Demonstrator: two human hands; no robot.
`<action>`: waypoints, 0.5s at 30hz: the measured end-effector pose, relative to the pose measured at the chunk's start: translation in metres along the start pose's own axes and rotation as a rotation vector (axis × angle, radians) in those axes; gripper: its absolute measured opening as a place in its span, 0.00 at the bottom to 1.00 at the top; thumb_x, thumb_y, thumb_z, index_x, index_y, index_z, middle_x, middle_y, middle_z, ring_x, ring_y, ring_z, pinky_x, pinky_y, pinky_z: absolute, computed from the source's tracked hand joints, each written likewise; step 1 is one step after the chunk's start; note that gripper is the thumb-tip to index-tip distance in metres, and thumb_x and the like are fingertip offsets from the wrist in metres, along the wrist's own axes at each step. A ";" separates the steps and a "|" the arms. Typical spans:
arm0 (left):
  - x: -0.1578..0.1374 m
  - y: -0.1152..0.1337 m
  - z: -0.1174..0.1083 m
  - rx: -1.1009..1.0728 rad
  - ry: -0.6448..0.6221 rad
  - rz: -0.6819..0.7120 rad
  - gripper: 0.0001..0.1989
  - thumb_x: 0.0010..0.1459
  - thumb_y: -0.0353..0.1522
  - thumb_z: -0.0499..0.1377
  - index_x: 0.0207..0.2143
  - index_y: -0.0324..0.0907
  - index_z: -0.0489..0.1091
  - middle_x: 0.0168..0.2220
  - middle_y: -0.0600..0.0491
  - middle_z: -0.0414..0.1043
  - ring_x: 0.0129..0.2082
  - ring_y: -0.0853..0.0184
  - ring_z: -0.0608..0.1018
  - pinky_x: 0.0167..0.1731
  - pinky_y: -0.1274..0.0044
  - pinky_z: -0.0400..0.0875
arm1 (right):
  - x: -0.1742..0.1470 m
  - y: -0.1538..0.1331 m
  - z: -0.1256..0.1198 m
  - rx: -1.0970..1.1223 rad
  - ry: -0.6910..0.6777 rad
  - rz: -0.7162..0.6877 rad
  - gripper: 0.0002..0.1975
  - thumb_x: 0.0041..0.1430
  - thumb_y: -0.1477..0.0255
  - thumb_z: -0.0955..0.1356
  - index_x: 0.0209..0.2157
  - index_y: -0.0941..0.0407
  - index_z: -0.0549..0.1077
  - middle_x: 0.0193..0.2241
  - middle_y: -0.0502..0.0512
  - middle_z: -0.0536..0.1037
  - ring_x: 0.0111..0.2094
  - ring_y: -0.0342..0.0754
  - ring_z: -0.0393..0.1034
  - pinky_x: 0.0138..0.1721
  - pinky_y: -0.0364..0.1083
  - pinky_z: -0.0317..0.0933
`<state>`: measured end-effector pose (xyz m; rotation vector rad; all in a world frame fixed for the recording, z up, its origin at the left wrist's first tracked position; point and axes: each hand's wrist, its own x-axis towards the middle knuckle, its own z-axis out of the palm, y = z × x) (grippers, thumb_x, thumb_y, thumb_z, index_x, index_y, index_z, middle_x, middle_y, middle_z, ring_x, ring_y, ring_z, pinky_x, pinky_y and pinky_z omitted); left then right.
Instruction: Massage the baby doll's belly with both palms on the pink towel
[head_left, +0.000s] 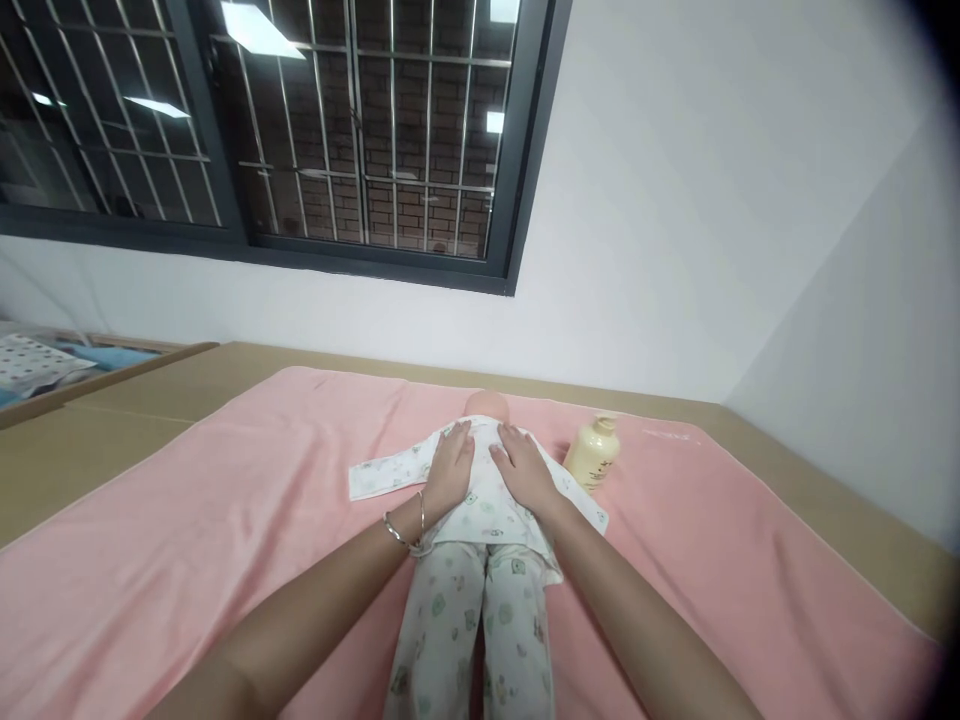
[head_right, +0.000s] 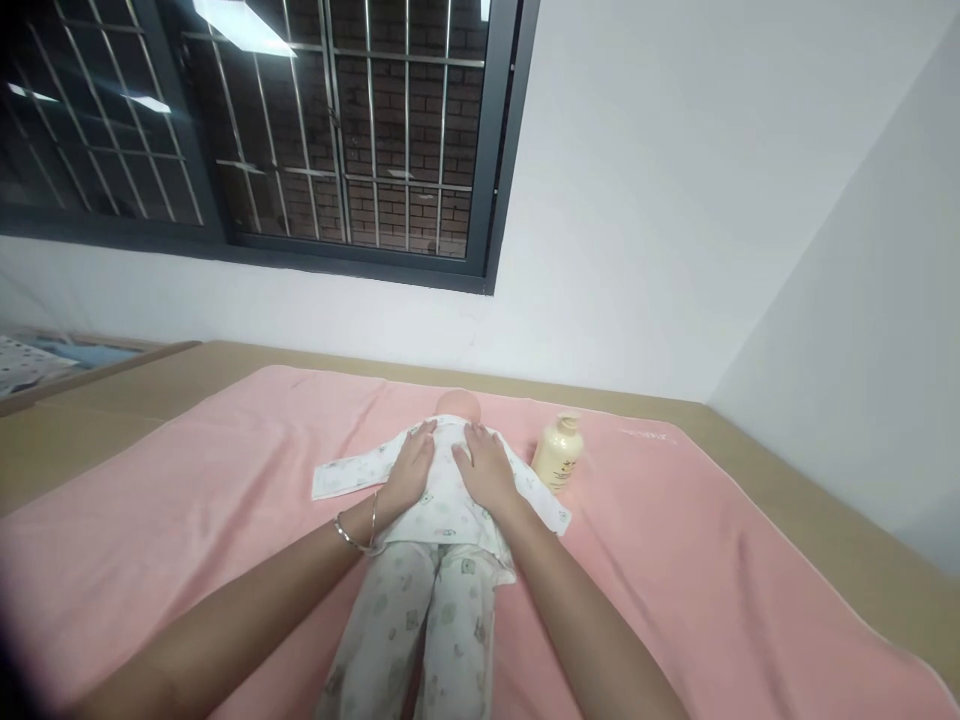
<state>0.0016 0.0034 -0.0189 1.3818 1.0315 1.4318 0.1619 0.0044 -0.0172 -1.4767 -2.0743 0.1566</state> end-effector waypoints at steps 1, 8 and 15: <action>-0.001 0.001 0.000 0.015 0.002 0.001 0.17 0.62 0.37 0.54 0.53 0.44 0.68 0.64 0.47 0.60 0.69 0.63 0.51 0.68 0.67 0.35 | -0.003 -0.007 0.001 -0.053 0.012 0.069 0.30 0.69 0.62 0.54 0.63 0.68 0.59 0.64 0.71 0.58 0.67 0.58 0.49 0.66 0.60 0.41; -0.001 -0.001 0.000 0.002 0.007 0.009 0.19 0.65 0.38 0.52 0.57 0.46 0.65 0.65 0.48 0.59 0.68 0.64 0.54 0.68 0.69 0.35 | -0.007 -0.028 -0.001 -0.017 -0.119 -0.317 0.25 0.68 0.66 0.57 0.64 0.55 0.60 0.65 0.57 0.57 0.68 0.53 0.44 0.67 0.59 0.36; -0.001 0.000 0.002 0.017 0.022 0.045 0.20 0.65 0.36 0.51 0.58 0.44 0.64 0.63 0.47 0.62 0.67 0.64 0.56 0.68 0.70 0.31 | 0.006 0.012 -0.005 -0.048 -0.057 0.023 0.31 0.70 0.60 0.53 0.65 0.65 0.57 0.65 0.67 0.57 0.67 0.57 0.48 0.66 0.59 0.40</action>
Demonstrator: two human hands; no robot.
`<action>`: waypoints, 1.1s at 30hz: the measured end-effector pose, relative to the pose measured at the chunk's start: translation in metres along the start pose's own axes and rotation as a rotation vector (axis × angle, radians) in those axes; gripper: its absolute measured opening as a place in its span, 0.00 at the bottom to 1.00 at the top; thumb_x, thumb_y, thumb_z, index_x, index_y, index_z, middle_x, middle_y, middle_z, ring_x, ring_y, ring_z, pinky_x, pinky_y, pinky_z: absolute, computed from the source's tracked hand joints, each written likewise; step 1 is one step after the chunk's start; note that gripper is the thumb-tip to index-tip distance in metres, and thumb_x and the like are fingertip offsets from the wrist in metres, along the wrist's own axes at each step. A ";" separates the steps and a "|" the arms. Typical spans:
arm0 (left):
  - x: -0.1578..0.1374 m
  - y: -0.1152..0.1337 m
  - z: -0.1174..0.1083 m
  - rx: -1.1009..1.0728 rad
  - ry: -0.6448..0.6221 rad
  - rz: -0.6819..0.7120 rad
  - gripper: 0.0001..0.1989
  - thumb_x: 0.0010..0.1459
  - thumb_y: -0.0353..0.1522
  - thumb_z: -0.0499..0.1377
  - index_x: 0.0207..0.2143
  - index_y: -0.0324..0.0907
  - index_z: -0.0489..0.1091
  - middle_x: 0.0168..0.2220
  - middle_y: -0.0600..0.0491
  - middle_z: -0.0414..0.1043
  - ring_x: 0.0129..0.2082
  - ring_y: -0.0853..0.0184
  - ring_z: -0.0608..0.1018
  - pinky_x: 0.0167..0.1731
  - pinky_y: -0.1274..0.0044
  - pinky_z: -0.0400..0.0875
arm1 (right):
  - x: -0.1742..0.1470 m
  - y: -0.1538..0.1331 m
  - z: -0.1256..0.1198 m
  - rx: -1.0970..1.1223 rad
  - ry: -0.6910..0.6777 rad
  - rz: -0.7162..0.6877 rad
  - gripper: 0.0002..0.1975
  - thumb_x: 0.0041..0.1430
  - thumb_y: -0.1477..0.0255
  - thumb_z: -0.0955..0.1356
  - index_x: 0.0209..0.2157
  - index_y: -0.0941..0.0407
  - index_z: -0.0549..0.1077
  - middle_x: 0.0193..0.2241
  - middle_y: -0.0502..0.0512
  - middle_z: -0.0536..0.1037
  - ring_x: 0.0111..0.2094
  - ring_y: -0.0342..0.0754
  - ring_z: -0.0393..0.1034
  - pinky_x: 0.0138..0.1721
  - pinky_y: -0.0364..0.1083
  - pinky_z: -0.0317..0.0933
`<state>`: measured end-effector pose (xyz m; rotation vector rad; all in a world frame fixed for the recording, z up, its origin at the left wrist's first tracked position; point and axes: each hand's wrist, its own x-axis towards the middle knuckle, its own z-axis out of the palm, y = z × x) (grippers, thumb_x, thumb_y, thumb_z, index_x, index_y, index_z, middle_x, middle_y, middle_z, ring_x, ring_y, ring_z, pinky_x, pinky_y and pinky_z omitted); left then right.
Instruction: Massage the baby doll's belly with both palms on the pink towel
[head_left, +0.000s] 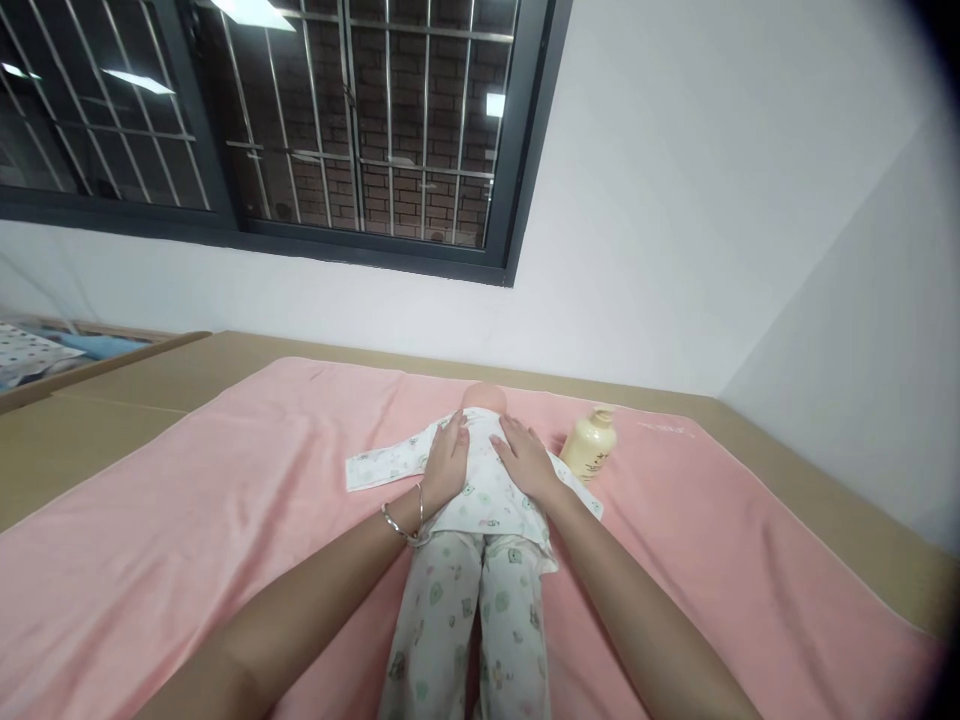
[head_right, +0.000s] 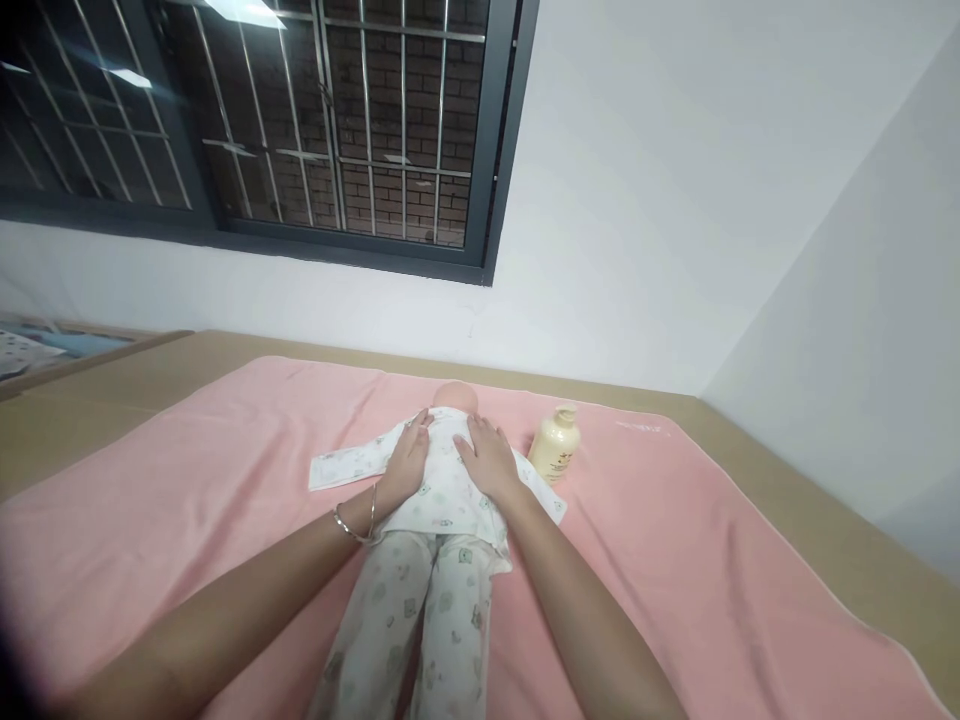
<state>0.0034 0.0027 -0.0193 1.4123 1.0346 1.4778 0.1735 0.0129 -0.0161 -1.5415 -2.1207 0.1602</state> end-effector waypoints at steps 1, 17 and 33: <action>0.000 0.000 0.000 0.001 0.008 0.004 0.20 0.65 0.35 0.52 0.58 0.43 0.64 0.63 0.47 0.62 0.67 0.64 0.57 0.67 0.70 0.31 | -0.004 -0.007 0.001 -0.049 0.010 0.041 0.31 0.70 0.60 0.53 0.64 0.68 0.56 0.64 0.71 0.57 0.67 0.59 0.48 0.66 0.59 0.40; 0.005 -0.014 -0.003 0.562 -0.038 0.241 0.23 0.67 0.38 0.44 0.60 0.38 0.59 0.60 0.40 0.64 0.62 0.56 0.65 0.64 0.58 0.50 | -0.006 -0.023 0.001 -0.133 -0.023 0.038 0.30 0.68 0.64 0.55 0.65 0.68 0.56 0.65 0.70 0.55 0.67 0.59 0.46 0.66 0.59 0.38; 0.006 -0.018 -0.002 0.899 -0.070 0.326 0.24 0.67 0.38 0.47 0.60 0.36 0.60 0.66 0.39 0.56 0.67 0.54 0.56 0.65 0.58 0.51 | 0.001 -0.020 0.008 -0.020 0.067 0.058 0.27 0.69 0.62 0.56 0.62 0.62 0.62 0.63 0.65 0.61 0.65 0.55 0.52 0.65 0.54 0.42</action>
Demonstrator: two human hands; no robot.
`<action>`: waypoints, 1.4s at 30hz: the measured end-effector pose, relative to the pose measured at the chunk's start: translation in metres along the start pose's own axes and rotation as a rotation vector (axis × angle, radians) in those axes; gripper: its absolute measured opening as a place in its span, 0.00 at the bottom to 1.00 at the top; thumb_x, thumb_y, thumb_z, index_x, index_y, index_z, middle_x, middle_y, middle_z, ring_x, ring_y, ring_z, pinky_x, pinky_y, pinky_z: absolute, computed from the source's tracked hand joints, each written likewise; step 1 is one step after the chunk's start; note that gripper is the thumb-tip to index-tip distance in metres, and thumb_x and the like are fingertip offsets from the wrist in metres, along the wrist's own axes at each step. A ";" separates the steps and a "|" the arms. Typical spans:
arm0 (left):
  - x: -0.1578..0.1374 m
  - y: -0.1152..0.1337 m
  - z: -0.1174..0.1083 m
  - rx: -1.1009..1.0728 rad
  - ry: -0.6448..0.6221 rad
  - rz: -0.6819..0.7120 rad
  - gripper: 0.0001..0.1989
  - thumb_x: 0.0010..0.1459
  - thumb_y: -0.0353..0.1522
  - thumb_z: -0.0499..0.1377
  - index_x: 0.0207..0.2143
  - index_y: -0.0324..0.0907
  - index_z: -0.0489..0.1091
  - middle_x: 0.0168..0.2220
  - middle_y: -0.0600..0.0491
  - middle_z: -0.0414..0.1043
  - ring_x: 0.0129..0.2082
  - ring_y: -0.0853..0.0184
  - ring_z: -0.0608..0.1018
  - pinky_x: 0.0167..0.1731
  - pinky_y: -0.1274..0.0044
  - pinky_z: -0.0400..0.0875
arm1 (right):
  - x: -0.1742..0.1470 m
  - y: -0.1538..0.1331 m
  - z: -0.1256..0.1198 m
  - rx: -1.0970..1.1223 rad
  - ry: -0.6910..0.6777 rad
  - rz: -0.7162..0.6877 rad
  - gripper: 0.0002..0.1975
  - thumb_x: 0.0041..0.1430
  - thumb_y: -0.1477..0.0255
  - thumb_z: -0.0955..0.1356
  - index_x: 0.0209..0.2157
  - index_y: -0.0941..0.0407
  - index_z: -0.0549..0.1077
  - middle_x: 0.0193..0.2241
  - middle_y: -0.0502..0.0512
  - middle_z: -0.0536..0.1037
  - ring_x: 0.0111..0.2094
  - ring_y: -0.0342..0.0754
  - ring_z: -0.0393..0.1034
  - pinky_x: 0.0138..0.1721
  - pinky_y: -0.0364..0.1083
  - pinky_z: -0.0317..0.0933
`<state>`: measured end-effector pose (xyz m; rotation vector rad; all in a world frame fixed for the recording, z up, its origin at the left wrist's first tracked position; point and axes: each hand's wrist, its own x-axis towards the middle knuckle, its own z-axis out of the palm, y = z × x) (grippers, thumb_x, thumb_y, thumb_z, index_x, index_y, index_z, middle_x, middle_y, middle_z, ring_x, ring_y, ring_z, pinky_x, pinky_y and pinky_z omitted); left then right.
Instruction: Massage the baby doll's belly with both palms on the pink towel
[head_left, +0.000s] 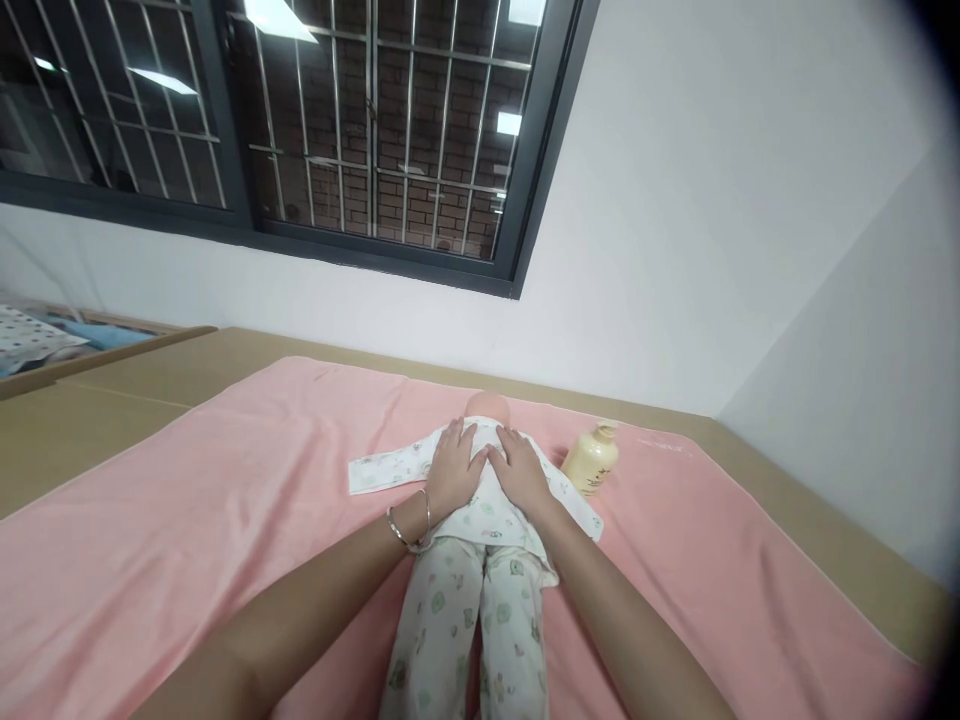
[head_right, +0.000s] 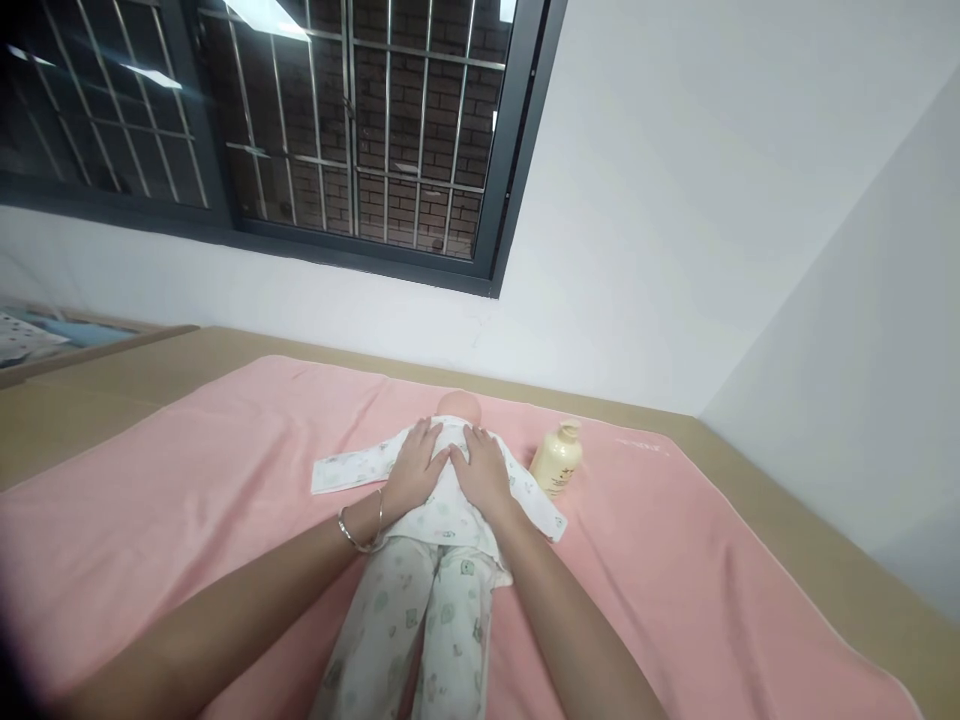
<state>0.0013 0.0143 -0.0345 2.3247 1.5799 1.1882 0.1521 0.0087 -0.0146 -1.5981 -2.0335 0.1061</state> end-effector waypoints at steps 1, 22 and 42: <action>0.000 -0.001 0.000 0.032 -0.005 0.016 0.25 0.67 0.39 0.48 0.61 0.35 0.59 0.67 0.38 0.52 0.68 0.52 0.53 0.65 0.58 0.51 | -0.002 -0.002 -0.001 -0.028 0.014 0.008 0.27 0.69 0.62 0.56 0.62 0.62 0.63 0.62 0.66 0.63 0.64 0.56 0.54 0.64 0.53 0.43; 0.003 0.028 -0.034 0.208 -0.062 0.125 0.12 0.64 0.33 0.50 0.43 0.40 0.71 0.44 0.44 0.75 0.48 0.57 0.75 0.50 0.66 0.69 | -0.016 -0.022 -0.035 -0.066 -0.107 0.002 0.19 0.66 0.70 0.56 0.50 0.56 0.72 0.50 0.61 0.75 0.52 0.52 0.68 0.52 0.48 0.57; 0.015 0.022 -0.046 0.177 -0.158 0.115 0.14 0.61 0.30 0.48 0.40 0.41 0.73 0.41 0.45 0.77 0.46 0.57 0.76 0.49 0.67 0.68 | -0.021 -0.032 -0.044 -0.100 -0.157 -0.071 0.19 0.67 0.69 0.55 0.50 0.58 0.72 0.50 0.63 0.75 0.51 0.55 0.68 0.52 0.49 0.57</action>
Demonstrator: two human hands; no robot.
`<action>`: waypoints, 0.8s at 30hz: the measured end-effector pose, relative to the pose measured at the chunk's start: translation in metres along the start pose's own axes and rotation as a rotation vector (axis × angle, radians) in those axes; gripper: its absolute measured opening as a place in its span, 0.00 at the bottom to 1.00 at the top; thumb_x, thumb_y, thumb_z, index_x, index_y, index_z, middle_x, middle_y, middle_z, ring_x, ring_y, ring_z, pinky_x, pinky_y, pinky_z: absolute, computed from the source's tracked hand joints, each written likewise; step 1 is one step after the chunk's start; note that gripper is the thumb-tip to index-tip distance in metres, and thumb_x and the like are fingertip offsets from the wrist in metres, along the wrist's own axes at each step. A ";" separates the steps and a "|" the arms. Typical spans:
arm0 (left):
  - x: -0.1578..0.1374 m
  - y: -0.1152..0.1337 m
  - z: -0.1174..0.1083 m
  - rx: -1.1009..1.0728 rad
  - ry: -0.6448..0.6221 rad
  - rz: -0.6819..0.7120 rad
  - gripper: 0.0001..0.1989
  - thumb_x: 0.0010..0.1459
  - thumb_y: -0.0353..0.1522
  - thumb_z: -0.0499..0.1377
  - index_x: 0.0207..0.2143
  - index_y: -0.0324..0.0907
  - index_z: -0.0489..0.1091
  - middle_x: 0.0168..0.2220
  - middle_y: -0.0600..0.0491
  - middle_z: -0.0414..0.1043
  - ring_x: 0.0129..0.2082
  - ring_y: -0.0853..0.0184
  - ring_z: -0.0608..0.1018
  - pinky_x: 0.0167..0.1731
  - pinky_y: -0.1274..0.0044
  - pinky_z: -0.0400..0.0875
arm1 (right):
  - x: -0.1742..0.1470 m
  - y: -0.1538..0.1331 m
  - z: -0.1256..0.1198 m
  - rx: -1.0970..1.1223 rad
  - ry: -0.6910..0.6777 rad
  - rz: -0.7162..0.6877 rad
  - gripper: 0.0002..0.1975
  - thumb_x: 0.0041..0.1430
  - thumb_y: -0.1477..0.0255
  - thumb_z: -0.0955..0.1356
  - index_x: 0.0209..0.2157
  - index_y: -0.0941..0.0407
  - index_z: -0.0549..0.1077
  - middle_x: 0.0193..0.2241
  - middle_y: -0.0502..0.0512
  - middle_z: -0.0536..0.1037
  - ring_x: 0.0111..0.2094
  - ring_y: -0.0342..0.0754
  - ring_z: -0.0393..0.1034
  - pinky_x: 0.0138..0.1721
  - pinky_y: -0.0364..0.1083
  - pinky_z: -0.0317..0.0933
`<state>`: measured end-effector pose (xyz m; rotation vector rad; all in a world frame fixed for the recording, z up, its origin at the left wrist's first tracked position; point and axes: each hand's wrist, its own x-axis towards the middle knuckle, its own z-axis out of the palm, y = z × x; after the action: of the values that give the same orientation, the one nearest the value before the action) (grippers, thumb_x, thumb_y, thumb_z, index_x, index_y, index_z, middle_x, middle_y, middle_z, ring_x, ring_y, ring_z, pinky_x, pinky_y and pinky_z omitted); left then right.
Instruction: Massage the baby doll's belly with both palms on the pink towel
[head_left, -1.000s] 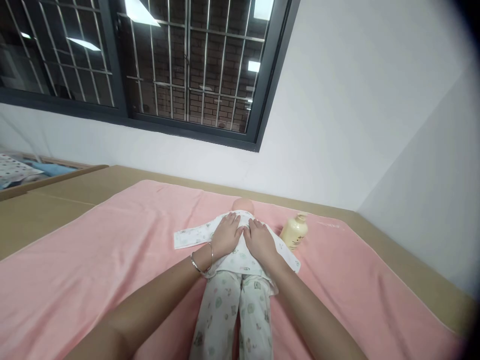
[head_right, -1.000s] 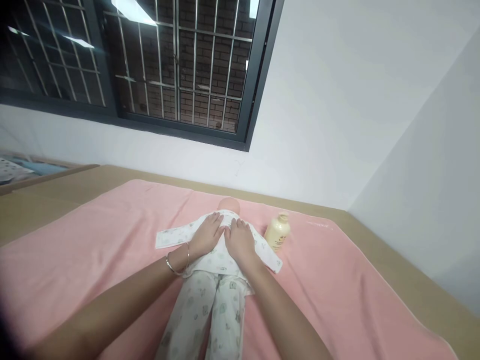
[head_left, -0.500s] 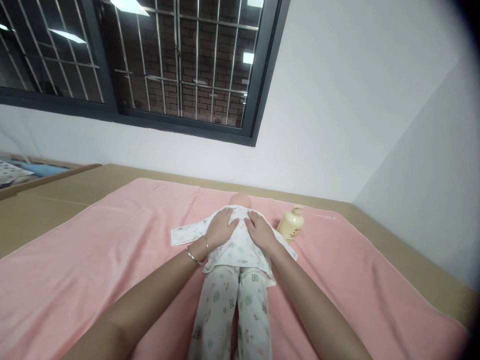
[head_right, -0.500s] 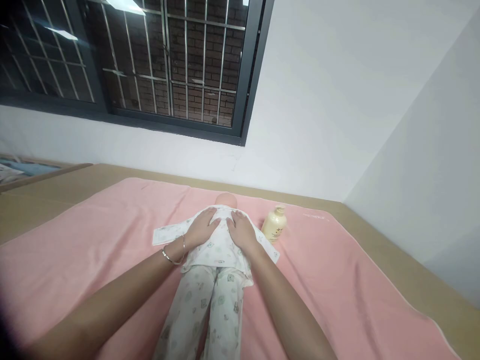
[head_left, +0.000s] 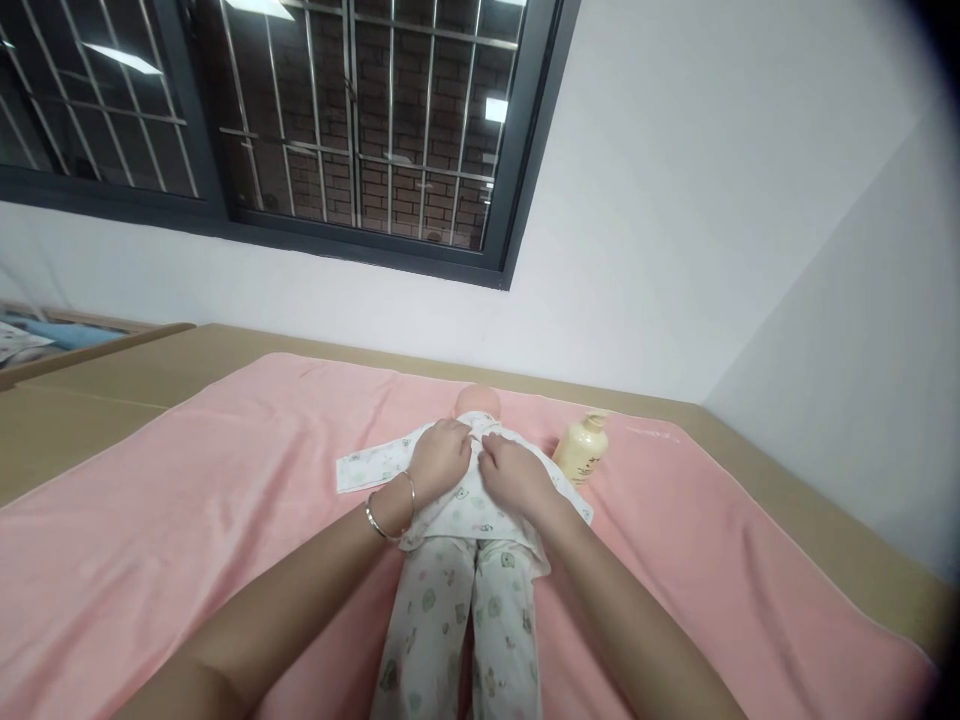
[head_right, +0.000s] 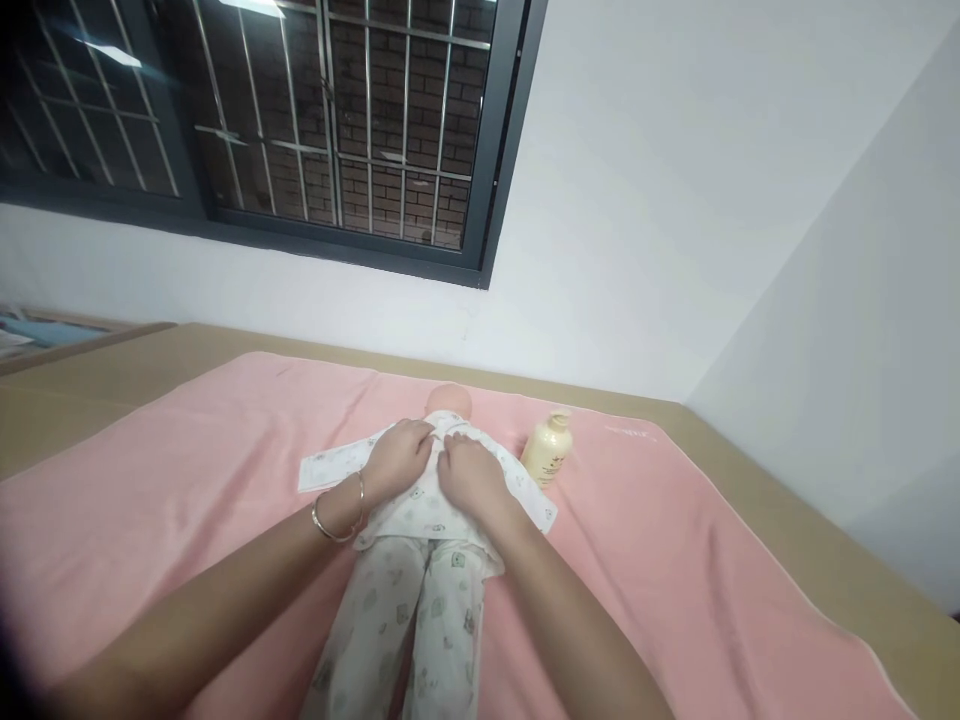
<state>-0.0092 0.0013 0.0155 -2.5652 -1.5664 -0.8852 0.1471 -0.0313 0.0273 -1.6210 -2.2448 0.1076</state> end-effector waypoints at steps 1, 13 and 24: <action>0.002 -0.004 0.003 -0.011 0.009 -0.007 0.15 0.62 0.31 0.48 0.43 0.40 0.73 0.44 0.44 0.76 0.48 0.57 0.75 0.51 0.66 0.67 | 0.005 0.008 0.004 0.037 0.020 0.007 0.21 0.68 0.67 0.54 0.51 0.58 0.71 0.52 0.62 0.74 0.53 0.54 0.67 0.54 0.49 0.57; -0.003 -0.003 0.014 -0.010 -0.106 -0.047 0.23 0.63 0.36 0.48 0.56 0.34 0.64 0.60 0.36 0.64 0.62 0.51 0.65 0.60 0.59 0.58 | 0.009 0.011 0.019 0.037 -0.037 0.050 0.30 0.67 0.65 0.56 0.65 0.69 0.56 0.65 0.70 0.55 0.67 0.59 0.46 0.65 0.54 0.42; 0.004 -0.010 0.021 -0.134 -0.052 0.039 0.21 0.66 0.38 0.47 0.55 0.37 0.65 0.61 0.40 0.64 0.63 0.54 0.64 0.63 0.60 0.56 | 0.016 0.026 0.019 0.199 0.086 -0.001 0.25 0.68 0.65 0.55 0.60 0.61 0.65 0.62 0.60 0.64 0.65 0.51 0.53 0.64 0.49 0.46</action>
<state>-0.0070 0.0156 -0.0031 -2.7209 -1.5142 -0.9585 0.1593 -0.0046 0.0062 -1.4909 -2.0975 0.2480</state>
